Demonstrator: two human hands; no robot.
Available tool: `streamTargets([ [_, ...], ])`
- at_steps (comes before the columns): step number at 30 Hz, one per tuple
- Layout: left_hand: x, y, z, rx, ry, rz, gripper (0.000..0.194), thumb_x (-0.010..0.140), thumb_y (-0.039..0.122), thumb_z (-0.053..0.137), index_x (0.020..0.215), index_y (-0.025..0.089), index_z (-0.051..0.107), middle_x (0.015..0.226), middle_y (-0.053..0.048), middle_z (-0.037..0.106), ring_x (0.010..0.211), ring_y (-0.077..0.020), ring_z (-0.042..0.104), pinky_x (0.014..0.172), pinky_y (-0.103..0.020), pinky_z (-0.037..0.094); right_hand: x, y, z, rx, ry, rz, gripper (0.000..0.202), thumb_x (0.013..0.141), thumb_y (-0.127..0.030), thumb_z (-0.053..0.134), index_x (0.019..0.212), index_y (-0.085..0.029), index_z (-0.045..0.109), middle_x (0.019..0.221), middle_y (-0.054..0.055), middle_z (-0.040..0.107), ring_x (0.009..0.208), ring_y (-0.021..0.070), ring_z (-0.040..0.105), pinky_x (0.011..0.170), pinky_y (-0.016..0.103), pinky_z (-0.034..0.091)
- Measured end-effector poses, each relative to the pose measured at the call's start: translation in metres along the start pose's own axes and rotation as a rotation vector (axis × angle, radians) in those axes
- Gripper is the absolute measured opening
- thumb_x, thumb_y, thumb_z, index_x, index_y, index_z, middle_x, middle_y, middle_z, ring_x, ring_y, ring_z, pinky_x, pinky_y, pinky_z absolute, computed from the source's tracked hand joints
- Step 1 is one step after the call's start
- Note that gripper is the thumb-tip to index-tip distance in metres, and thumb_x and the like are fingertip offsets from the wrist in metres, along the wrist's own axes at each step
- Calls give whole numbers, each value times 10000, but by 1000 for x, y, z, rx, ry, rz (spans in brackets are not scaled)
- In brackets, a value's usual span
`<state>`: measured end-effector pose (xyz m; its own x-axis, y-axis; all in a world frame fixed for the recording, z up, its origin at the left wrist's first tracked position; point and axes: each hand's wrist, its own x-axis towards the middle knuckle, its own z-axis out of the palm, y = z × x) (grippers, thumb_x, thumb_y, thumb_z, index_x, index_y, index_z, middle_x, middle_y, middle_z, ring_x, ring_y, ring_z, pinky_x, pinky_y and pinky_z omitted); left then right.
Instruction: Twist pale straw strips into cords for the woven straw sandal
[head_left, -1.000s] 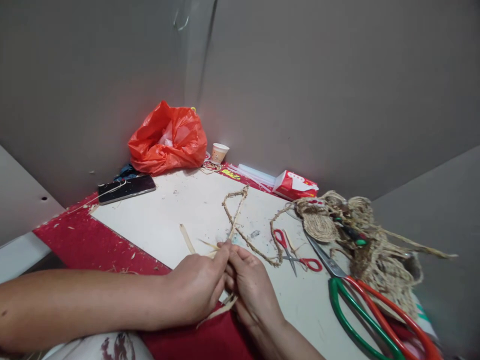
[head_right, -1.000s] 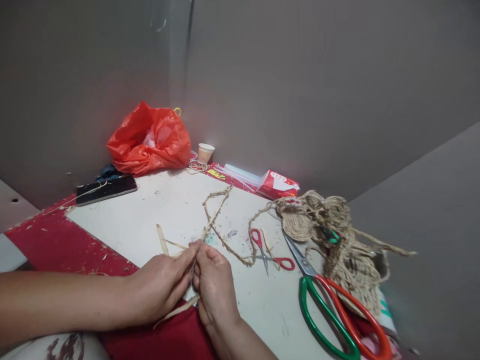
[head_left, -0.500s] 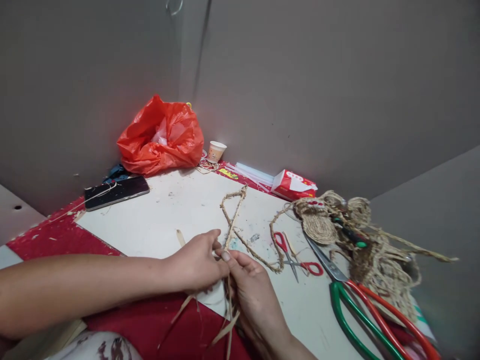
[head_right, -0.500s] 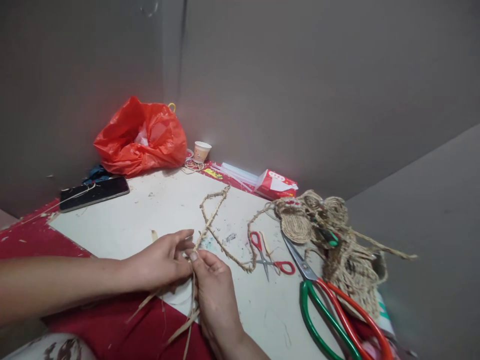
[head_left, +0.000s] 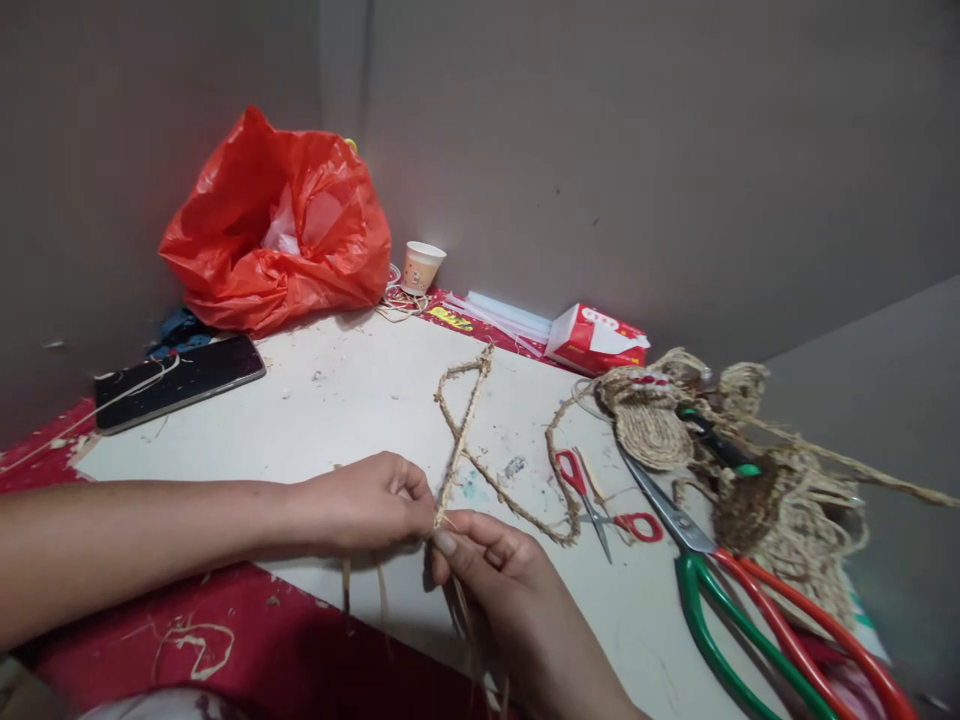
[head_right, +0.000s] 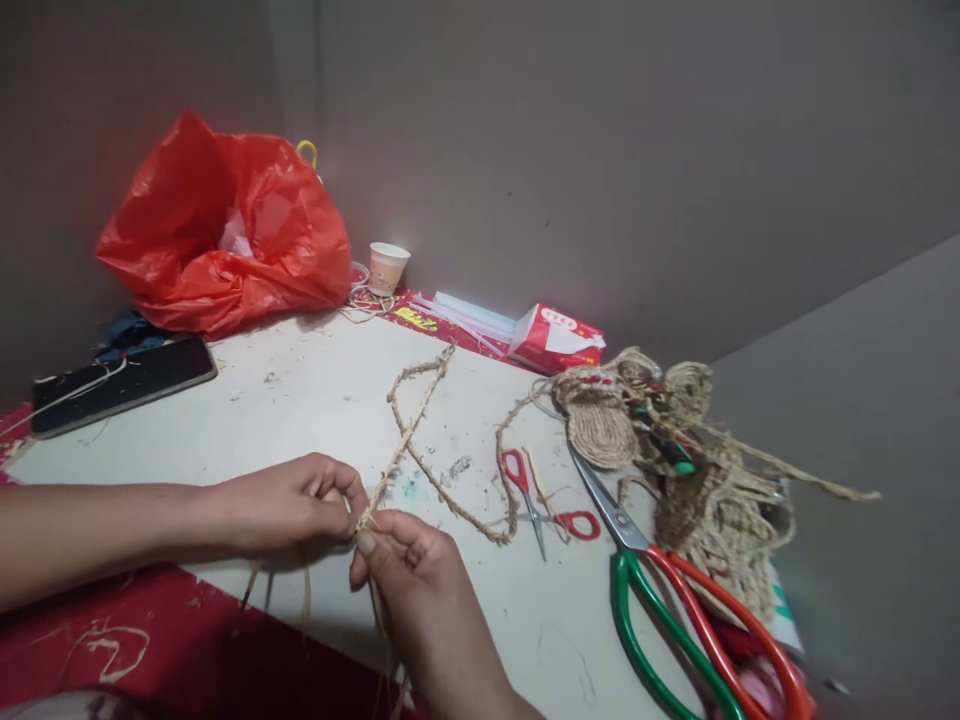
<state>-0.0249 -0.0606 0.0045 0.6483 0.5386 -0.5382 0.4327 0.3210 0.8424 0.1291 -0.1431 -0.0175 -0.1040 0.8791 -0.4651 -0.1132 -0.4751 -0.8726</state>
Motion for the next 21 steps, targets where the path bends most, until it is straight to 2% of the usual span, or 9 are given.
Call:
streamTargets([
  [2, 3, -3, -3, 19, -6, -15, 121, 702, 278, 543, 733, 162, 562, 428, 84, 383, 370, -58, 246, 368, -212, 159, 1, 1, -2, -57, -2, -9, 340, 794, -452, 622, 644, -152, 570, 493, -55, 395, 460, 70, 257, 457, 212, 192],
  [6, 5, -5, -8, 73, -35, -32, 169, 738, 328, 551, 771, 164, 572, 450, 80, 407, 374, -59, 270, 374, -204, 173, 2, 2, -3, -111, 47, 27, 332, 788, -462, 602, 654, -161, 564, 534, -34, 449, 491, 88, 330, 466, 211, 236],
  [9, 5, 0, -12, 130, -179, -21, 252, 766, 391, 549, 746, 149, 617, 466, 70, 400, 384, -54, 250, 376, -208, 170, 1, -2, -1, -186, 84, 66, 287, 777, -412, 601, 641, -163, 563, 566, -18, 507, 512, 97, 376, 475, 206, 272],
  [12, 5, 7, -14, 115, -278, -39, 293, 803, 389, 507, 706, 144, 635, 453, 70, 372, 374, -50, 217, 367, -214, 151, -2, -9, 1, -256, 107, 14, 231, 784, -360, 593, 662, -164, 587, 627, -4, 572, 556, 106, 427, 499, 199, 306],
  [17, 8, 4, -9, -69, -266, -104, 251, 788, 356, 528, 666, 150, 604, 406, 92, 302, 342, -50, 162, 351, -221, 105, -7, -14, 1, -476, 134, -134, 189, 841, -311, 537, 738, -184, 631, 705, 7, 659, 629, 130, 528, 555, 208, 360],
  [21, 10, -3, -4, -16, -179, -3, 249, 781, 346, 527, 660, 141, 599, 509, 46, 483, 405, -45, 264, 413, -196, 208, -8, -13, -3, -552, 87, -172, 190, 866, -290, 496, 811, -193, 650, 758, 12, 684, 683, 142, 577, 619, 213, 402],
])
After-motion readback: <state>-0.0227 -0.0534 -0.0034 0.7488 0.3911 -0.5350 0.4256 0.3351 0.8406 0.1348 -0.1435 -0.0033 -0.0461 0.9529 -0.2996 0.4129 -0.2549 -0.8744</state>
